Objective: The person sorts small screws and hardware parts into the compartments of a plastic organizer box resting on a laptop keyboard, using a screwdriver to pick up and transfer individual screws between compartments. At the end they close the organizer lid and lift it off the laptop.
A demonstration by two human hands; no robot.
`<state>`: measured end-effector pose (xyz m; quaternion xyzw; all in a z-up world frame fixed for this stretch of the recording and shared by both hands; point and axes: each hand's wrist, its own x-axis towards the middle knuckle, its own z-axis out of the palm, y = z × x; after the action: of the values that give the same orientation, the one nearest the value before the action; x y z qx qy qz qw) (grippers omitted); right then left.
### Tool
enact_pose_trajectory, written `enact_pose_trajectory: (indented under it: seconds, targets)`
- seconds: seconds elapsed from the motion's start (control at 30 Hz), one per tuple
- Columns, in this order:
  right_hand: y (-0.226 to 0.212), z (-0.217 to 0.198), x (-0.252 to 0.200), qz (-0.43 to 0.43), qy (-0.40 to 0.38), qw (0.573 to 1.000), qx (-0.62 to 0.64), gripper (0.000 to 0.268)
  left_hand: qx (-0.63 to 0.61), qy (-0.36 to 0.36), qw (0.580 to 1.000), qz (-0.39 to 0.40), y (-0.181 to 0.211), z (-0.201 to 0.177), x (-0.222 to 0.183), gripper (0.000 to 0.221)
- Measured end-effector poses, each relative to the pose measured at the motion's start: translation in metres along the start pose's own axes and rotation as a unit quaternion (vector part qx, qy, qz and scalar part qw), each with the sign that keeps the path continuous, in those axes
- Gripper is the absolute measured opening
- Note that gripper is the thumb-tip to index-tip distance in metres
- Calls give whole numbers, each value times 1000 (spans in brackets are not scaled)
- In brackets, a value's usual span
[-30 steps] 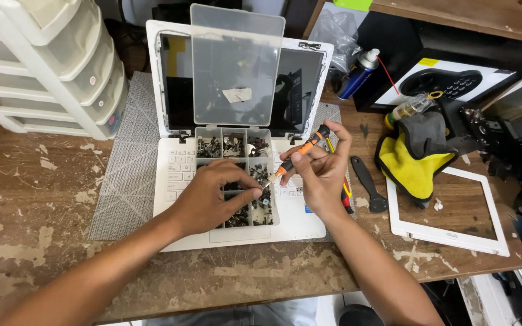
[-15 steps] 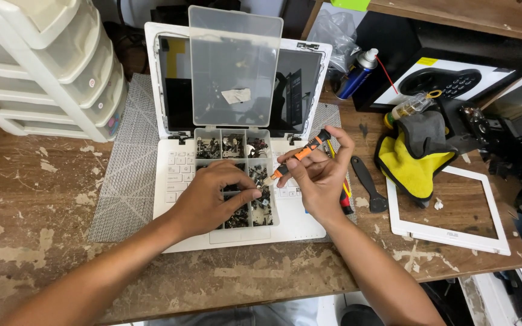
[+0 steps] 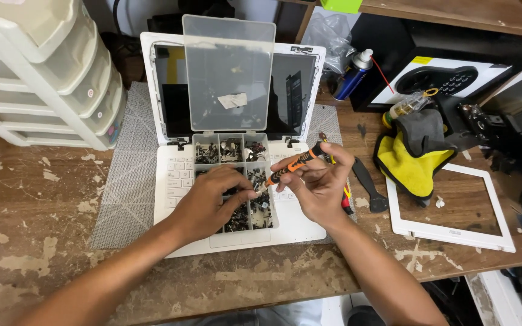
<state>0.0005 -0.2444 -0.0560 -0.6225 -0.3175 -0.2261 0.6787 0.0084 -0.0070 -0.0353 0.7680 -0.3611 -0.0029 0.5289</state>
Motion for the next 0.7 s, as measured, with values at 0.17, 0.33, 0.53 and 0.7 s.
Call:
enact_pose_trajectory:
  seconds: [0.17,0.33,0.53,0.7]
  targets:
    - [-2,2,2,-21,-3,999,-23,74,-19,10,1000,23,1,0,2,7]
    - [-2,4,4,-32,-8,998,-49,73,-11,20,999,49,1,-2,0,19]
    - [-8,26,6,-68,-21,992,-100,73,-39,43,995,83,2,0,-2,19]
    - [-29,45,27,-64,-39,990,-122,75,-41,72,990,113,-3,2,-2,13]
